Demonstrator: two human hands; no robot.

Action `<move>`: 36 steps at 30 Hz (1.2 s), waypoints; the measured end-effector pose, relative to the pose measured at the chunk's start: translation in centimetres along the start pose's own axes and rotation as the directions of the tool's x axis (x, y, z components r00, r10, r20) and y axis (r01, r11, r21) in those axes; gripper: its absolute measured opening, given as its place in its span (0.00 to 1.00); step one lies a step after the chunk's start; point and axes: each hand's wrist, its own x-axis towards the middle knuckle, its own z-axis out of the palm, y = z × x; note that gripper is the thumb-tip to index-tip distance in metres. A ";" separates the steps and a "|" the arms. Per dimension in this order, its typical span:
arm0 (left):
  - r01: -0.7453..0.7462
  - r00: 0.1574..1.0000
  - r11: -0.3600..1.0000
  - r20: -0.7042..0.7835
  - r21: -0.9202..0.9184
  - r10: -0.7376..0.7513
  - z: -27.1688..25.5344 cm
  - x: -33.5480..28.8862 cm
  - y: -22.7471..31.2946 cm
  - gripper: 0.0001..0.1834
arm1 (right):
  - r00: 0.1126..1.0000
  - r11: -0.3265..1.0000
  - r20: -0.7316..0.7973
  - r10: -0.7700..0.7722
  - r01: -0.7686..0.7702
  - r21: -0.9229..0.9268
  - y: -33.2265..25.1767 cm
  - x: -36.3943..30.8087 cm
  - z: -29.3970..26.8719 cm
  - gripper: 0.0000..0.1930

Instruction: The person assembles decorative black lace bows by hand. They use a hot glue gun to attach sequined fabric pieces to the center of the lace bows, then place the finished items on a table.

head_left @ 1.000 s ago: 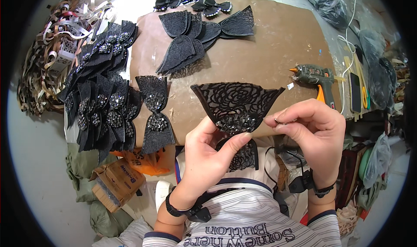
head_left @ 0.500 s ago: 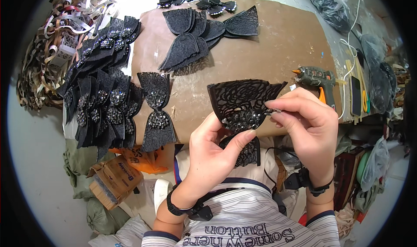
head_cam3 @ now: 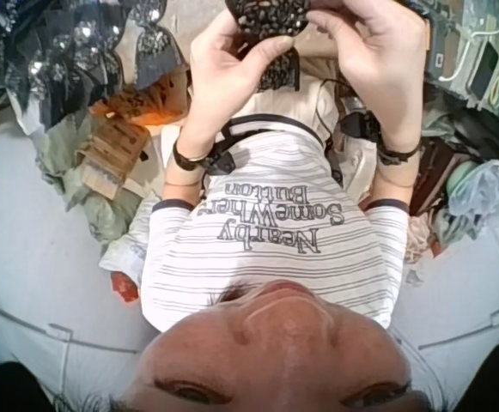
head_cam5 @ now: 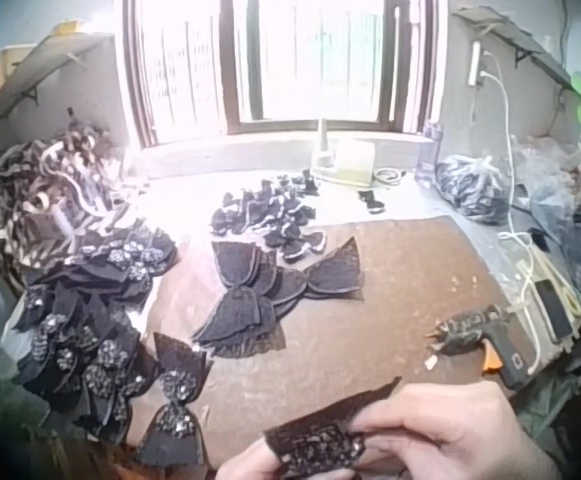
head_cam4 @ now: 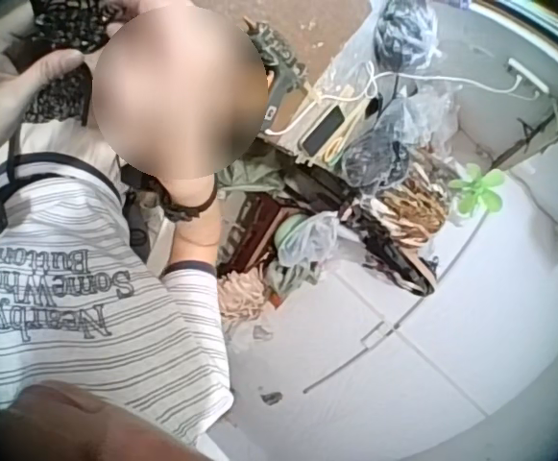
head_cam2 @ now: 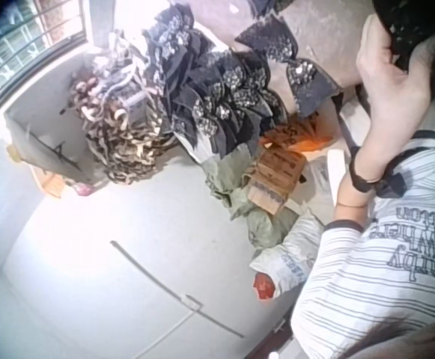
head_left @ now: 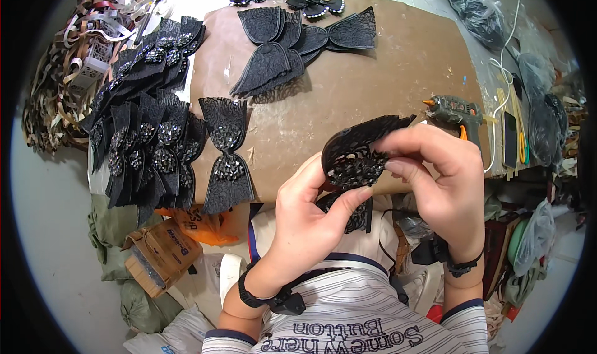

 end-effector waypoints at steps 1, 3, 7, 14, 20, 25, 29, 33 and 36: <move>0.015 1.000 1.000 0.022 -0.025 -0.014 -0.1 0.0 0.1 0.20 | 0.999 0.999 -0.002 0.038 -0.038 0.030 -0.2 0.1 0.0 0.14; 0.047 0.997 0.996 0.067 -0.075 -0.042 -0.2 0.0 0.2 0.20 | 0.997 0.994 0.029 0.077 -0.079 0.074 -0.5 0.5 -0.3 0.18; 0.111 0.986 0.972 0.145 -0.208 -0.081 -0.8 0.2 0.5 0.20 | 0.991 0.998 0.116 0.062 -0.064 0.013 -1.1 1.2 -0.8 0.17; 0.193 0.970 0.923 0.208 -0.333 -0.128 -1.6 0.0 0.3 0.20 | 0.979 0.981 0.070 0.193 -0.194 0.002 -1.3 1.0 -1.4 0.15; 0.205 0.963 0.889 0.245 -0.409 -0.109 -1.2 0.0 0.2 0.21 | 0.914 0.711 0.178 0.365 -0.397 0.581 1.7 -0.9 -1.4 0.15; 0.215 0.959 0.909 0.251 -0.357 -0.128 -0.9 0.0 0.5 0.21 | 0.892 0.532 0.345 0.291 -0.451 0.717 2.4 -1.9 0.0 0.19; 0.175 0.972 0.939 0.203 -0.296 -0.117 -0.4 -0.5 1.0 0.22 | 0.937 0.688 0.175 0.302 -0.341 0.641 1.7 -1.8 0.8 0.09; 0.145 0.980 0.963 0.168 -0.229 -0.108 0.2 -0.9 1.6 0.21 | 0.997 0.819 -0.008 0.071 -0.053 0.571 2.2 -2.5 1.2 0.05; 0.150 0.981 0.967 0.154 -0.205 -0.119 0.2 -1.1 1.6 0.22 | 0.986 0.767 -0.042 0.158 -0.096 0.635 2.2 -3.1 2.1 0.05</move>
